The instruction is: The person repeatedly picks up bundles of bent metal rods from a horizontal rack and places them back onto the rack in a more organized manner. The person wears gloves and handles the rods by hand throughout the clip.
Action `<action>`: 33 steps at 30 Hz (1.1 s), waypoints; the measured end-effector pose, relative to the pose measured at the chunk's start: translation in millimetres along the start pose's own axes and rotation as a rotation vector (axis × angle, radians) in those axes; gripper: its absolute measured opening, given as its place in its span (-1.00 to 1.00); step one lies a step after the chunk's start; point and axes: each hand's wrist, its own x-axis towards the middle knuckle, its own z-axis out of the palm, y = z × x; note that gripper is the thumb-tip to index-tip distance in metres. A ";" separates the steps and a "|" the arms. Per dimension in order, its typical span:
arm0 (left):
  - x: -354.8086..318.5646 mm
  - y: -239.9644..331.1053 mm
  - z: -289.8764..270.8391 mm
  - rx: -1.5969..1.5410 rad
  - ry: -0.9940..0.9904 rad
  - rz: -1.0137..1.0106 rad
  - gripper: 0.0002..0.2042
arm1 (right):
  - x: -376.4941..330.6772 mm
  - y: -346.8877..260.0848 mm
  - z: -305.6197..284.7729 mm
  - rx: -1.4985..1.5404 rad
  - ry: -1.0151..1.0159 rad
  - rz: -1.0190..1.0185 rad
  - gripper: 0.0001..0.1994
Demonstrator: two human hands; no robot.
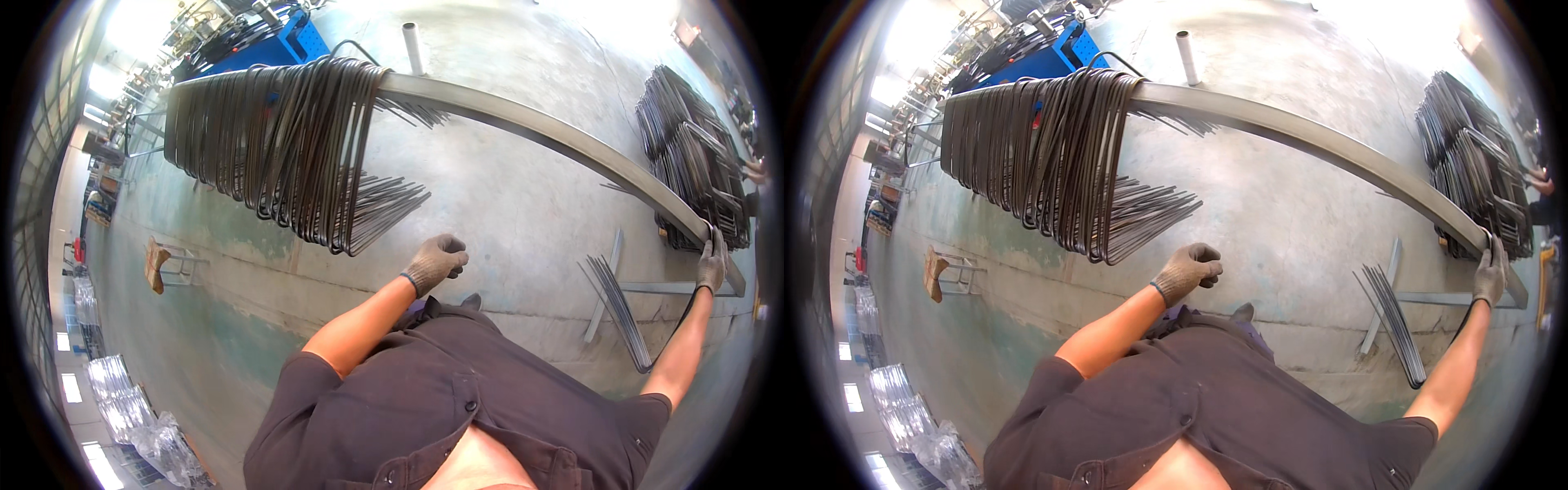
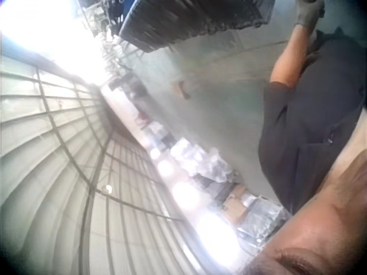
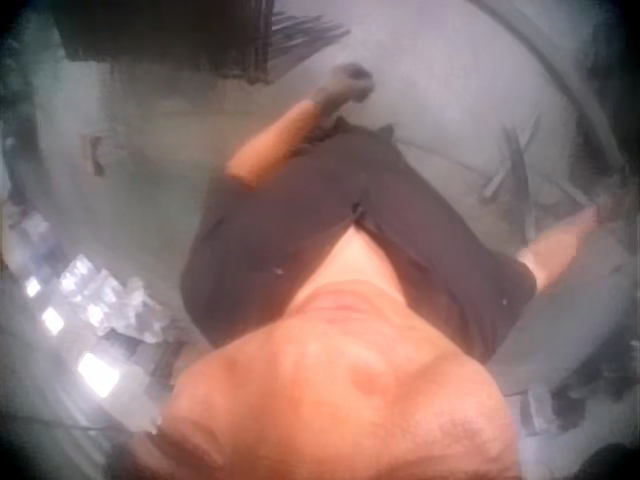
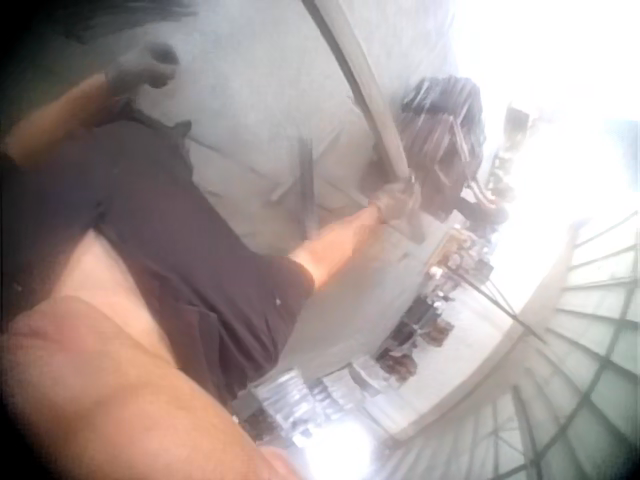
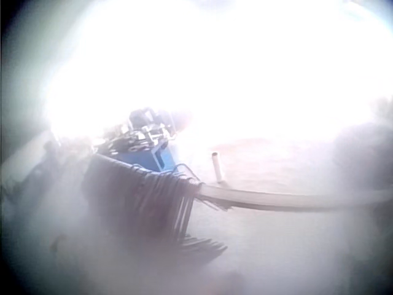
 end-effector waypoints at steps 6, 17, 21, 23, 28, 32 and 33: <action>-34.8 -10.1 -67.2 -0.029 0.043 0.126 -0.59 | -100.2 -340.4 -14.3 0.646 0.076 0.152 -0.50; -79.4 72.2 -209.1 0.066 0.241 0.624 -0.82 | -131.1 -893.0 -82.2 1.873 -0.956 0.641 -0.71; -79.4 84.9 -216.1 0.078 0.253 0.674 -0.81 | -131.4 -878.3 -79.1 1.944 -1.033 0.664 -0.76; -83.3 88.7 -220.9 0.128 0.229 0.736 -0.80 | -132.5 -840.2 -77.7 1.929 -1.025 0.737 -0.64; -62.8 81.8 -235.1 0.050 0.195 0.686 -0.78 | -139.0 -713.6 -91.7 2.019 -0.877 0.797 -0.73; -32.5 79.3 -212.2 0.177 0.166 0.588 -0.78 | -146.1 -690.1 -104.1 2.184 -0.885 0.792 -0.67; -26.5 77.7 -202.6 0.249 0.174 0.685 -0.75 | -146.8 -689.7 -101.3 2.162 -0.927 0.805 -0.64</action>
